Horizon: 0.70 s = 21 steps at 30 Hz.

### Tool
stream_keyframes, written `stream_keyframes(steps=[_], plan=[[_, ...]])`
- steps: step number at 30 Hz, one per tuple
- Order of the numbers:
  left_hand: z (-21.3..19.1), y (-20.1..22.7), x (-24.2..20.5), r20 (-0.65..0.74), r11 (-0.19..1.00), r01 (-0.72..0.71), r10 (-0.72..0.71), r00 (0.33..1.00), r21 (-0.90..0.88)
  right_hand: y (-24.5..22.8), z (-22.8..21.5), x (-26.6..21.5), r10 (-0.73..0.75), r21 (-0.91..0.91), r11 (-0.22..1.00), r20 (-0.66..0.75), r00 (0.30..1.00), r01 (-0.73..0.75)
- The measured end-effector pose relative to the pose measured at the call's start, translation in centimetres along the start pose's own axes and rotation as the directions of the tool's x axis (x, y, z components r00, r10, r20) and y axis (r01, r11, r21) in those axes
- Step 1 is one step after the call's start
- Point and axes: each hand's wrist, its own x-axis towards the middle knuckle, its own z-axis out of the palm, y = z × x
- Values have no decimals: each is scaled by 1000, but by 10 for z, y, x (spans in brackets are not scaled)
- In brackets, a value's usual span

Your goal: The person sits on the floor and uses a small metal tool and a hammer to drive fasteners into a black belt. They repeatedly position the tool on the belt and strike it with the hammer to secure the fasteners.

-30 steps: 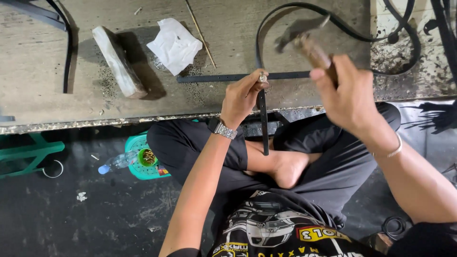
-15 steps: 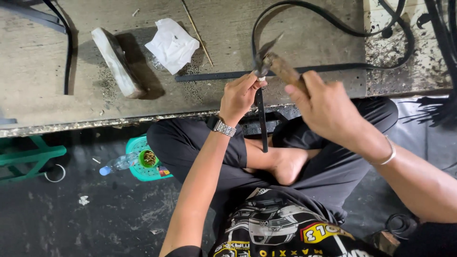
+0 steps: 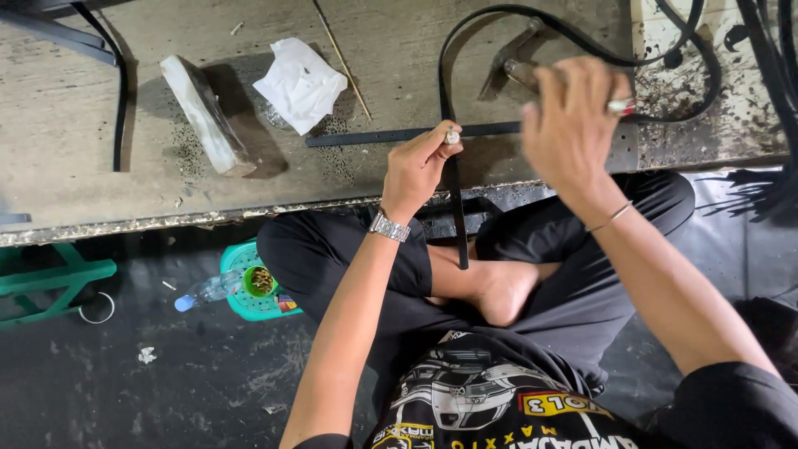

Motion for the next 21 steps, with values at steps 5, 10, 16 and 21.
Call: stream_keyframes(steps=[5, 10, 16, 21], plan=[[-4, 8, 7, -15, 996, 92, -92, 996, 3, -44, -5, 9, -330, 435, 861, 83, 940, 264], [-17, 12, 17, -58, 757, 433, -523, 850, -490, -51, -3, 7, -358, 534, 812, 138, 924, 235], [-13, 2, 14, -149, 617, 408, -653, 743, -673, -49, -5, -7, -365, 590, 775, 124, 923, 227], [-12, 7, 13, -150, 717, 310, -499, 854, -625, -48, 11, -17, -262, 607, 780, 91, 961, 155]])
